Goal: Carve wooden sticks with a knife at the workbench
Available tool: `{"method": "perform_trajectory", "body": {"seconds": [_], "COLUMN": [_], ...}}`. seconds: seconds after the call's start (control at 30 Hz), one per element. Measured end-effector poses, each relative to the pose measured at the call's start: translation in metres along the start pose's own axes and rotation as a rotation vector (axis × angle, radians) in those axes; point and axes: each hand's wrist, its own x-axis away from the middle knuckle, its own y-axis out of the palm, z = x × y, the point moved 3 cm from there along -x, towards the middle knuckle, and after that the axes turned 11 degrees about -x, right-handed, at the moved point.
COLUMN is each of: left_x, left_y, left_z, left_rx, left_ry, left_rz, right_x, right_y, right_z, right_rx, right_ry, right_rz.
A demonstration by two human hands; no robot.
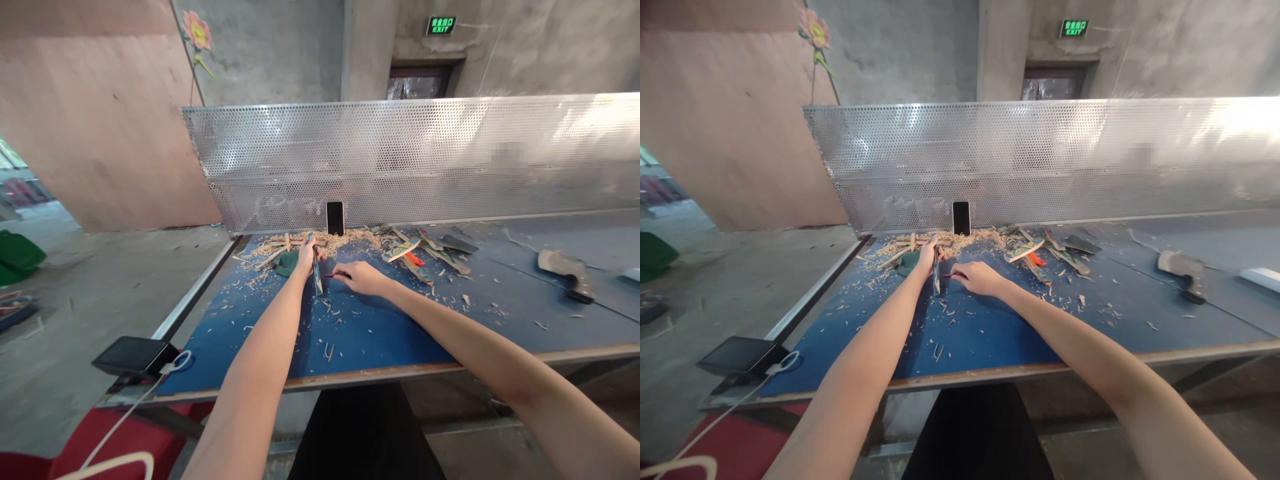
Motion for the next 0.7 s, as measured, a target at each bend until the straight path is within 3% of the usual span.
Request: {"method": "perform_trajectory", "body": {"seconds": [0.1, 0.27, 0.5, 0.7], "left_x": [0.002, 0.003, -0.003, -0.005], "left_y": [0.000, 0.004, 0.005, 0.005], "left_z": [0.001, 0.000, -0.006, -0.006], "left_rx": [-0.035, -0.047, -0.045, -0.074], "left_ry": [0.086, 0.089, 0.081, 0.119], "left_rz": [0.010, -0.026, 0.041, -0.006], "right_x": [0.000, 0.001, 0.000, -0.001], "right_y": [0.001, 0.003, 0.010, 0.014], "right_z": [0.002, 0.005, 0.004, 0.000], "right_rx": [0.048, 0.084, 0.099, 0.108], "right_ry": [0.036, 0.047, 0.020, 0.015], "right_rz": [-0.006, 0.008, -0.017, -0.027]}}
